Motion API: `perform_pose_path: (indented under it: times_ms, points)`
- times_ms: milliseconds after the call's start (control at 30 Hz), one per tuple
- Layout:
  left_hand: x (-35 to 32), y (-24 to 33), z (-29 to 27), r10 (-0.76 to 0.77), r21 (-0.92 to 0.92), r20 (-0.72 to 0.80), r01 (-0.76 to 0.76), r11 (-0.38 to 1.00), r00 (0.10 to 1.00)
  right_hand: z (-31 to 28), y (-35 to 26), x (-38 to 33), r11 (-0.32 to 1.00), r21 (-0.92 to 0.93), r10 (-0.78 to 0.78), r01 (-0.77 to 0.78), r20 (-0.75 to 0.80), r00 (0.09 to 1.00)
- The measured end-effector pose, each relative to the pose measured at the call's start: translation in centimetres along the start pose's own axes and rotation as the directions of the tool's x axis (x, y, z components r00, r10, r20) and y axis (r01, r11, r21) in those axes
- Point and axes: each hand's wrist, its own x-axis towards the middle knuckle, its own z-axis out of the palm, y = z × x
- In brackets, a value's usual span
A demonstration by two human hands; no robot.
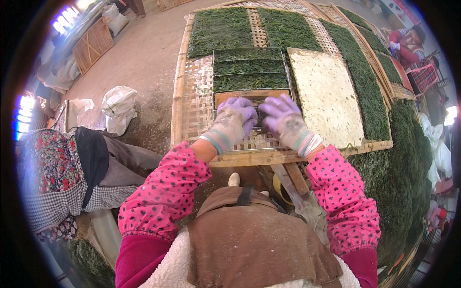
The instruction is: The person repeatedly scoops green tea leaves from a large pile and spreads them evenly into rectangular sections on a bamboo tray using a metal frame. The person adjusts the leaves by hand to ensure even coverage across the tray sections.
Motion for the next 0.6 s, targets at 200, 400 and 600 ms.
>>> perform_pose_path:
  times_ms: [200,400,600]
  points:
    - [-2.8,1.1,-1.8,0.097,0.217,0.018,-0.099,0.971,0.995,-0.6,0.0,-0.5,0.979,0.158,0.167,-0.132,-0.239,0.956]
    - [-0.7,2.2,2.1,0.413,0.312,0.148,-0.438,0.843,0.899,0.9,-0.3,-1.8,0.941,0.278,0.272,-0.194,-0.28,0.921]
    - [2.1,1.5,2.3,0.425,0.391,0.349,-0.542,0.743,0.835,0.7,0.1,-3.7,0.905,0.324,0.352,-0.276,-0.204,0.913]
